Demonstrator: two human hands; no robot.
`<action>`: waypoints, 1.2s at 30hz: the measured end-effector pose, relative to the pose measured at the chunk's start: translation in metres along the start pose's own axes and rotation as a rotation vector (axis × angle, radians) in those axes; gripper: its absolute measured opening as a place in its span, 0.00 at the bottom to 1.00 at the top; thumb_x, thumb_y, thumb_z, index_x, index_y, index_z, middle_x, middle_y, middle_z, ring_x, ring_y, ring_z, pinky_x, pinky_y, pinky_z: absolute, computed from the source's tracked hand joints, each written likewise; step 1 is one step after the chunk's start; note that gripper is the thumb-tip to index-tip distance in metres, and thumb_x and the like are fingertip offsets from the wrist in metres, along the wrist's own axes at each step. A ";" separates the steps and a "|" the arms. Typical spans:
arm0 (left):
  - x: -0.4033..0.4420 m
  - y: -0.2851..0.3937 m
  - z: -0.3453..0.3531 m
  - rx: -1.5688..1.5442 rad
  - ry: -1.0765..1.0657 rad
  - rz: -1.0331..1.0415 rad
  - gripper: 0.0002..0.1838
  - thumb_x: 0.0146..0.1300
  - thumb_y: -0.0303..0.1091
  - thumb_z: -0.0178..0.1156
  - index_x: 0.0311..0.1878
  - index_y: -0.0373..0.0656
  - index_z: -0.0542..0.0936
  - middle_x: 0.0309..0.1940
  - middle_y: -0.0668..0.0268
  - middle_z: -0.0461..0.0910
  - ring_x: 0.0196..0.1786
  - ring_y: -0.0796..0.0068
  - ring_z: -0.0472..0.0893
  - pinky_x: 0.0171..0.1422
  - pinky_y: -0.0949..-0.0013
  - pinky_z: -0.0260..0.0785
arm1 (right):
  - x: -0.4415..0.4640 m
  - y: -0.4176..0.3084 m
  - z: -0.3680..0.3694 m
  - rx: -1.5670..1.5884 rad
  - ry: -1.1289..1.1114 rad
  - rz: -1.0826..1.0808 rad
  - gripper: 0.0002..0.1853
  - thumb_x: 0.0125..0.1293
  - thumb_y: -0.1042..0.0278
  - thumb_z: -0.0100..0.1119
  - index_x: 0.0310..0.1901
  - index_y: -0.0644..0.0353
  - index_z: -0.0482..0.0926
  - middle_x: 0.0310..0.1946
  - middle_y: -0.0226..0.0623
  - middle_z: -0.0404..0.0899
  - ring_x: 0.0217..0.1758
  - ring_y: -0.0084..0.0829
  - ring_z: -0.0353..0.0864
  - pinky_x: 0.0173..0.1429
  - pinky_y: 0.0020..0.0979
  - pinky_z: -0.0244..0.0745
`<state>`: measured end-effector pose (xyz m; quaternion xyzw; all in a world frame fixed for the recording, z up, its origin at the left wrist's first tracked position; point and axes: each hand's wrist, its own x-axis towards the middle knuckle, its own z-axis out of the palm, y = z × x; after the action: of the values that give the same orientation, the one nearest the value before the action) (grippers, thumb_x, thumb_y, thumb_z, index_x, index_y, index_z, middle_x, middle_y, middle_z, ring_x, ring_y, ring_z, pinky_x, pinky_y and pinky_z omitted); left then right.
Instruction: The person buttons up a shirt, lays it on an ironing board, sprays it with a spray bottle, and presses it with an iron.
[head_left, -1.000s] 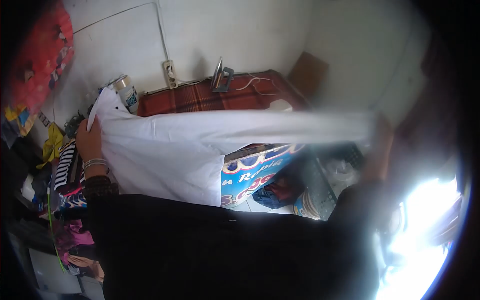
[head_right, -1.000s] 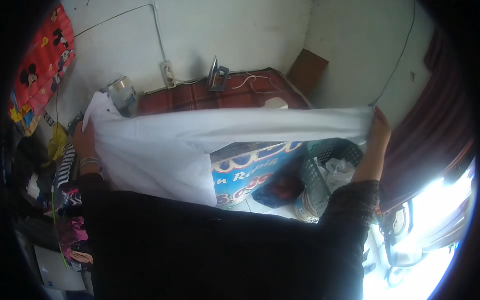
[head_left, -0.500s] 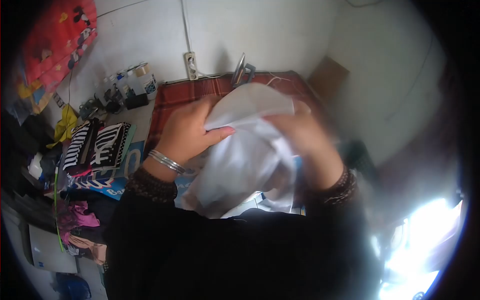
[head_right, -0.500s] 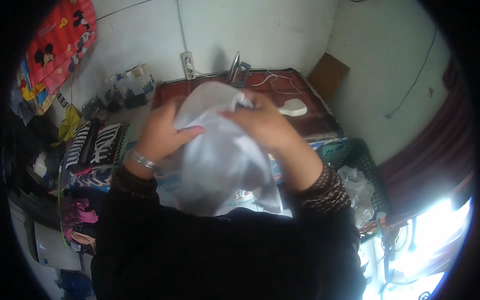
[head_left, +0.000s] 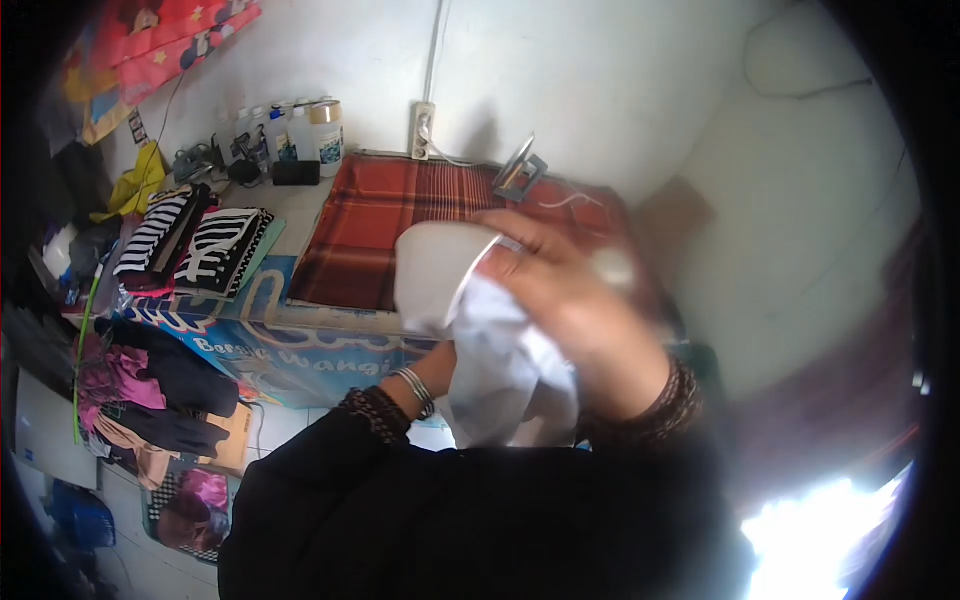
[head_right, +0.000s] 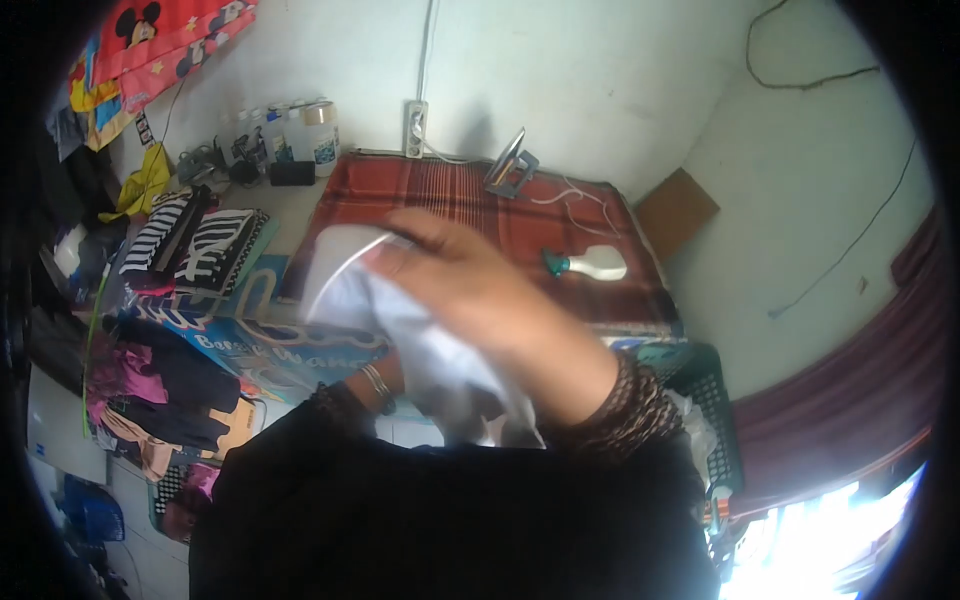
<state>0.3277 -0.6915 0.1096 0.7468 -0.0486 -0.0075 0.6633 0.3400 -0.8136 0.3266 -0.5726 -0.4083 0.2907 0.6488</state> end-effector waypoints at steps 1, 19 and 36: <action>0.005 -0.002 0.006 -0.060 0.011 0.003 0.22 0.66 0.50 0.49 0.50 0.41 0.78 0.43 0.49 0.80 0.48 0.56 0.79 0.51 0.61 0.72 | 0.007 0.007 0.005 0.042 -0.125 0.003 0.14 0.67 0.61 0.56 0.47 0.62 0.76 0.37 0.28 0.78 0.38 0.18 0.75 0.41 0.20 0.72; 0.029 -0.017 0.041 -0.503 0.293 0.000 0.22 0.66 0.49 0.49 0.51 0.41 0.77 0.45 0.50 0.79 0.50 0.57 0.78 0.53 0.61 0.71 | -0.040 -0.018 -0.033 -0.220 0.050 -0.253 0.16 0.69 0.61 0.49 0.49 0.65 0.74 0.33 0.25 0.76 0.32 0.14 0.69 0.35 0.18 0.65; -0.006 0.195 0.105 -0.248 0.586 0.739 0.22 0.66 0.48 0.50 0.53 0.41 0.76 0.47 0.52 0.78 0.52 0.58 0.77 0.54 0.62 0.69 | -0.315 -0.044 -0.282 -0.484 -0.147 0.023 0.05 0.47 0.74 0.59 0.27 0.66 0.78 0.23 0.36 0.78 0.24 0.24 0.77 0.28 0.25 0.72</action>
<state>0.3014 -0.8179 0.2901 0.5656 -0.1204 0.4336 0.6911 0.4222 -1.2302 0.3051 -0.6931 -0.5058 0.2326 0.4580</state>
